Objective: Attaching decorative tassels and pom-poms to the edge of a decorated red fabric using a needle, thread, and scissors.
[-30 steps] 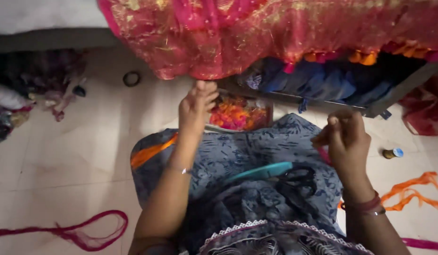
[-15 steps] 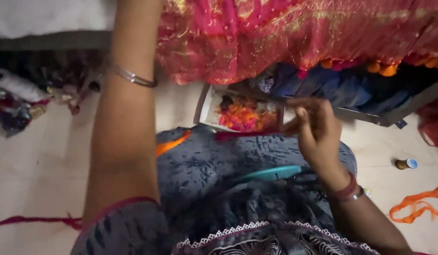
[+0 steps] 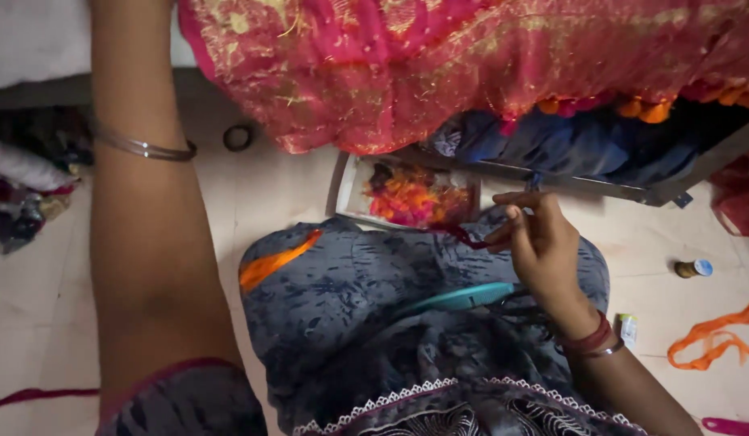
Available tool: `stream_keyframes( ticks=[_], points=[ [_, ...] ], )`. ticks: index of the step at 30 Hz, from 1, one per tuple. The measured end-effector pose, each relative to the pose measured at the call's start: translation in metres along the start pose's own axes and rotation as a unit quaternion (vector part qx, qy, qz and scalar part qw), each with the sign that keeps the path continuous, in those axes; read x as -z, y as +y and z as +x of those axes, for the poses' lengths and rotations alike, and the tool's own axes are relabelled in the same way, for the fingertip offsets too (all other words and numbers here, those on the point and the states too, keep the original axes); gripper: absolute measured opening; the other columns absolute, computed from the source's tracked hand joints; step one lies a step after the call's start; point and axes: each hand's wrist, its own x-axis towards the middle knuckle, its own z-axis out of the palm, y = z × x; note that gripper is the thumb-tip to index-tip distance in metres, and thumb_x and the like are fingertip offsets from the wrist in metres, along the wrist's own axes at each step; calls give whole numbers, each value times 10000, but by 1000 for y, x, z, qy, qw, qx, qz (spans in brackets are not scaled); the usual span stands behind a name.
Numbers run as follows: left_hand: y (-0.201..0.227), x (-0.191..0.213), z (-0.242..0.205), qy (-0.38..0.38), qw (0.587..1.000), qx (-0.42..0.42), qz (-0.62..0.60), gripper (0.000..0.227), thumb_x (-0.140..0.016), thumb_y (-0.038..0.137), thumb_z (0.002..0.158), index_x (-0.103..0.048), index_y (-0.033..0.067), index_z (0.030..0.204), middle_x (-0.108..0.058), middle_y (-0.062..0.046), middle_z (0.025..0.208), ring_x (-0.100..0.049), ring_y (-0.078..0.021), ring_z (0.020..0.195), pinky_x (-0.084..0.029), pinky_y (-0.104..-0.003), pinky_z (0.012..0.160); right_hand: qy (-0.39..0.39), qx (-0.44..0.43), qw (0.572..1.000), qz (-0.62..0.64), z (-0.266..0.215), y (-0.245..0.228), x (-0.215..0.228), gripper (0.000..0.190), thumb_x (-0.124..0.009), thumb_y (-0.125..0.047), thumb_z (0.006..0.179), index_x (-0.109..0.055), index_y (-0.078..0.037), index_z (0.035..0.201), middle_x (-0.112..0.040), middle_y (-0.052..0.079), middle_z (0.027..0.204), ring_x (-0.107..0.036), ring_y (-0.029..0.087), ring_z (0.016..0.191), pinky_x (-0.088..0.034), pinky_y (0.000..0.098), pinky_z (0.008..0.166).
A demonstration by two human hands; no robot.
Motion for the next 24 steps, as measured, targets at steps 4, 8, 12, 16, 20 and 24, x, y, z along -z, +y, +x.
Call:
stream_keyframes(
  ticks=[4,8,12,16,20,24],
  points=[
    [-3,14,-3,-11,1000,6,-11,127,-671,45,1020,-621,-51,1086,-674,-137,1050,-668,-217,971,-538,-347,911,-3,-8,1000,4,-3,11,2,155,-511,-107,1086,-525,41,1131,-714,120,1119,-723,146,740,-636,281,646],
    [25,8,-14,-35,999,6,-40,73,-633,2,1041,-645,-65,1068,-695,-130,1022,-684,-203,941,-550,-336,889,-17,-44,997,-69,-1,5,5,127,-619,-107,1028,-630,-7,1107,-742,90,974,-681,134,657,-561,265,566],
    [56,-34,-120,-341,858,63,-378,73,-607,-35,1021,-653,3,1061,-664,-132,1225,-650,-221,1224,-553,-354,1049,-56,194,963,-178,4,-33,5,94,-787,-91,858,-722,-43,907,-716,76,1134,-644,205,951,-505,335,808],
    [67,-64,-187,-410,858,86,-298,245,-690,39,960,-734,66,1200,-746,-87,1160,-705,-184,1131,-562,-316,982,-33,210,961,-177,2,-42,9,95,-802,-91,817,-758,-49,890,-694,99,1209,-575,251,1160,-428,398,1007],
    [69,-75,-220,-366,868,145,-301,182,-741,99,947,-756,85,1128,-754,-78,1097,-698,-180,1074,-559,-319,942,-67,163,984,-5,-3,-29,9,99,-732,-135,951,-728,-52,1004,-623,102,1382,-510,253,1404,-415,387,1206],
    [77,-72,-209,-306,913,130,-238,155,-701,141,993,-786,81,1108,-659,-60,1167,-608,-167,1133,-552,-308,934,-123,-184,940,259,-6,-9,-1,374,-736,-190,840,-660,-227,1205,-656,-59,1306,-624,86,1186,-511,252,1013]
  ],
)
